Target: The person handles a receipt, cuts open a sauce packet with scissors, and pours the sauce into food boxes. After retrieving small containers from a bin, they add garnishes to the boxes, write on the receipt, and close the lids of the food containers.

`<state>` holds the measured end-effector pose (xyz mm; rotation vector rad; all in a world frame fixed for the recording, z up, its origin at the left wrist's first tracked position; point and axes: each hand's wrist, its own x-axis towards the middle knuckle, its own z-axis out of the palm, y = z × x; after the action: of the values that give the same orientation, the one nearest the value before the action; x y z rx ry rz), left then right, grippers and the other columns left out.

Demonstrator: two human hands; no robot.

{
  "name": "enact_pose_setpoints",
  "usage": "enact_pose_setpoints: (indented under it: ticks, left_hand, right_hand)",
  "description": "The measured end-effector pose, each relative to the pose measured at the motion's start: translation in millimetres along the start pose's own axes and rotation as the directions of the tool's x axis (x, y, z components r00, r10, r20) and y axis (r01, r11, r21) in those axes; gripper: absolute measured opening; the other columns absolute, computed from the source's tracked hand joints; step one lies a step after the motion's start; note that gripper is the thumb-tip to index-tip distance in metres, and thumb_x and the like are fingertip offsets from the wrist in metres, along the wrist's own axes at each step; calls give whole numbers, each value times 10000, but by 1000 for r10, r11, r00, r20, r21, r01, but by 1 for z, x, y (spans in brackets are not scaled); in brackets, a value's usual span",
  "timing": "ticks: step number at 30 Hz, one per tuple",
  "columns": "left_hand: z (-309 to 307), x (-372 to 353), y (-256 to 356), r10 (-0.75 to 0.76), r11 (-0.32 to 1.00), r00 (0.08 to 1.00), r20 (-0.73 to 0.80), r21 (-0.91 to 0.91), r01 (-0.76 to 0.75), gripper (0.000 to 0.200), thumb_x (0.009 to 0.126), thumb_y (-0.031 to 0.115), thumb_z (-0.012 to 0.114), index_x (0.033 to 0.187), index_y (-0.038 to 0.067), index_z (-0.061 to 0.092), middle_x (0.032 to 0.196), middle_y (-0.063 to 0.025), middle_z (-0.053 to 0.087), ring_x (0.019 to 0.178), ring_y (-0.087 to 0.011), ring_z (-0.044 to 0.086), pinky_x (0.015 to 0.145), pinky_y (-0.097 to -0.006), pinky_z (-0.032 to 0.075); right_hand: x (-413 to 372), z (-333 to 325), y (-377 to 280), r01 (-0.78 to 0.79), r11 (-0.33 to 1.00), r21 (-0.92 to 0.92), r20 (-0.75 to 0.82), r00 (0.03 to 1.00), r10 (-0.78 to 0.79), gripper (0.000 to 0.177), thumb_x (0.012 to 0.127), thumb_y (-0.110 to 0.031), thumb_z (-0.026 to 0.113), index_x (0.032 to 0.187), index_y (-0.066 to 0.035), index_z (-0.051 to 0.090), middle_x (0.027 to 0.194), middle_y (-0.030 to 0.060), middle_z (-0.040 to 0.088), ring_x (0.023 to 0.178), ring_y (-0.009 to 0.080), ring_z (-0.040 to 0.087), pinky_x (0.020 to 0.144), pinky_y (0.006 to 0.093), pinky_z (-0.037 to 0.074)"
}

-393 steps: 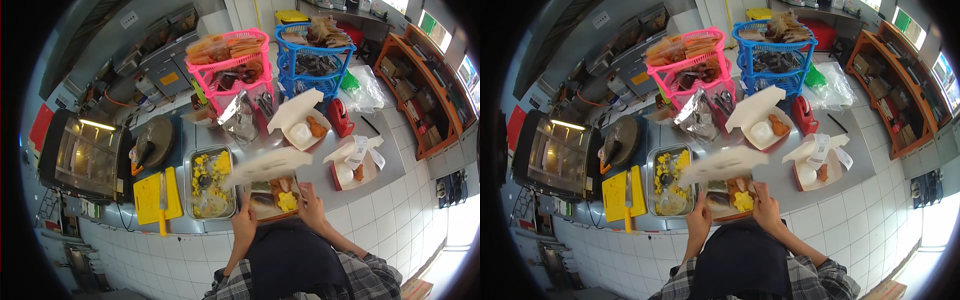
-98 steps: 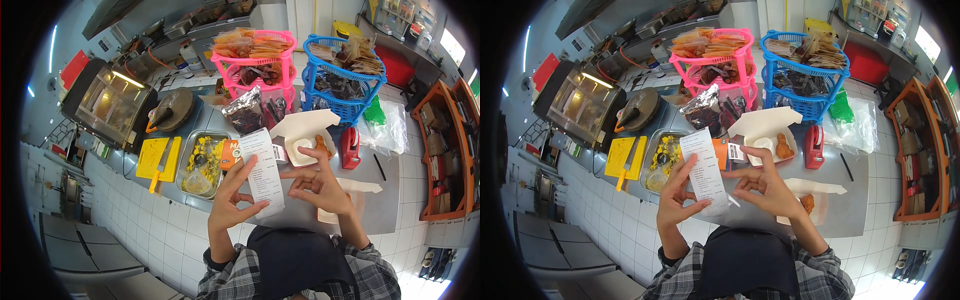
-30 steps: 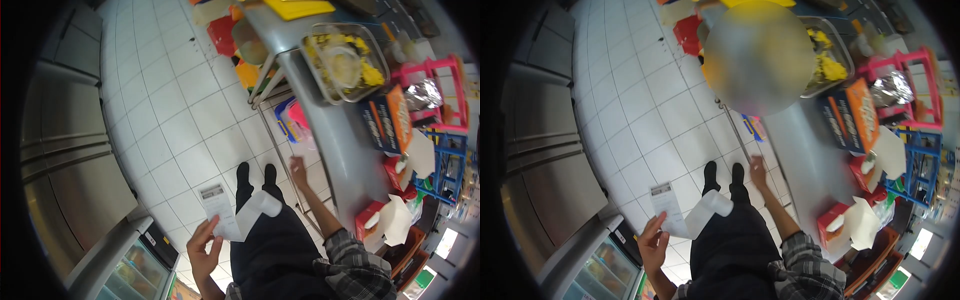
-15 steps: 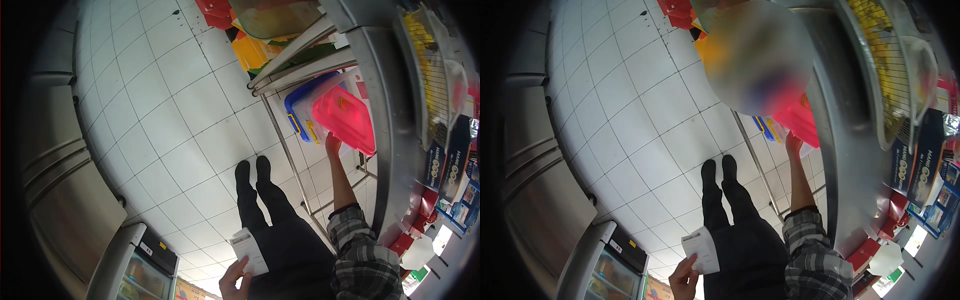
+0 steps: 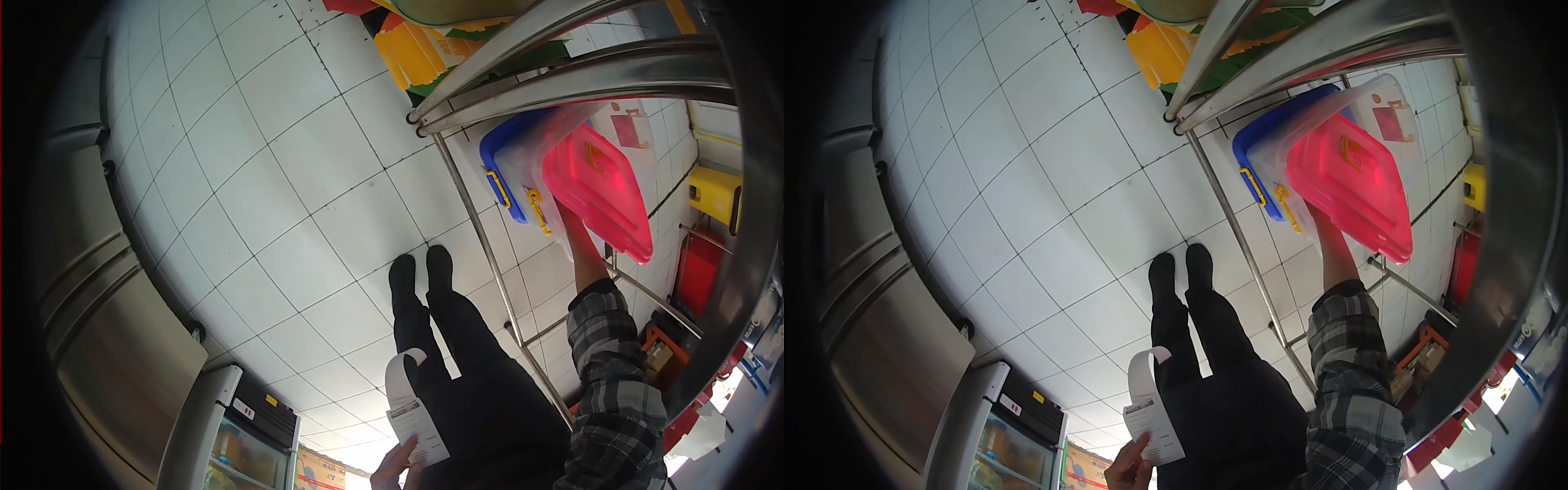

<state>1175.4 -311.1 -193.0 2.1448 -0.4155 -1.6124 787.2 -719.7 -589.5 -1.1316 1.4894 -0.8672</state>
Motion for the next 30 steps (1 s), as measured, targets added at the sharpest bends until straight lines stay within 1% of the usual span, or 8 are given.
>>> enact_pose_setpoints:
  ticks: [7,12,13,15,18,23,26,30]
  left_hand:
    - [5,8,-11,-64,997,997,34,41,63,359,894,111,618,1248,57,590,1175,-110,648,760,-138,610,785,-310,501]
    - [0,16,-3,-112,975,987,116,206,86,359,897,110,610,1253,68,590,1166,-115,651,770,-139,618,792,-308,503]
    - [4,16,-9,-110,990,992,63,94,104,362,896,107,610,1256,72,589,1162,-115,653,759,-141,613,785,-310,504]
    - [3,13,-21,-112,993,994,3,-19,112,365,895,105,610,1258,76,588,1158,-115,655,748,-143,607,777,-313,504]
    - [-1,24,-5,-40,973,994,100,229,16,366,896,103,609,1260,76,587,1154,-115,656,752,-151,606,773,-311,504]
    - [-2,36,34,-334,937,934,129,156,313,365,914,107,577,1277,70,570,1164,-123,649,909,-182,625,861,-335,483]
    - [17,29,-32,-172,985,985,3,-1,172,358,925,112,559,1279,60,564,1187,-132,635,1013,-206,615,901,-343,466]
    - [16,37,-17,-317,941,944,91,-95,325,345,935,109,537,1273,45,563,1203,-139,625,1085,-223,593,932,-332,449]
  right_hand:
    - [-4,-15,1,-278,814,510,120,960,253,492,908,-373,544,1282,-58,497,1292,148,523,1263,311,421,1059,426,340]
    - [-3,-26,3,-331,688,646,156,940,305,496,906,-381,539,1287,-66,496,1289,137,526,1272,305,413,1069,427,332]
    - [-5,-29,5,-174,913,368,125,983,137,508,892,-409,550,1283,-88,500,1290,123,529,1241,290,451,1018,431,392]
    - [-8,-29,10,143,984,-110,142,982,-127,519,878,-437,561,1278,-111,505,1289,108,532,1207,276,491,962,437,454]
    - [6,-25,17,98,987,-125,29,995,-95,516,876,-439,563,1274,-114,507,1286,106,533,1198,279,498,948,441,460]
    - [22,-18,30,87,978,-192,-69,992,-101,512,873,-441,566,1267,-119,512,1281,102,536,1182,283,510,926,448,470]
    - [35,-13,41,85,980,-178,-98,990,-104,509,871,-443,568,1263,-123,514,1278,100,538,1173,286,517,912,452,477]
    - [42,-12,45,71,987,-141,-118,989,-88,505,868,-445,570,1257,-127,518,1274,97,540,1161,289,526,894,458,485]
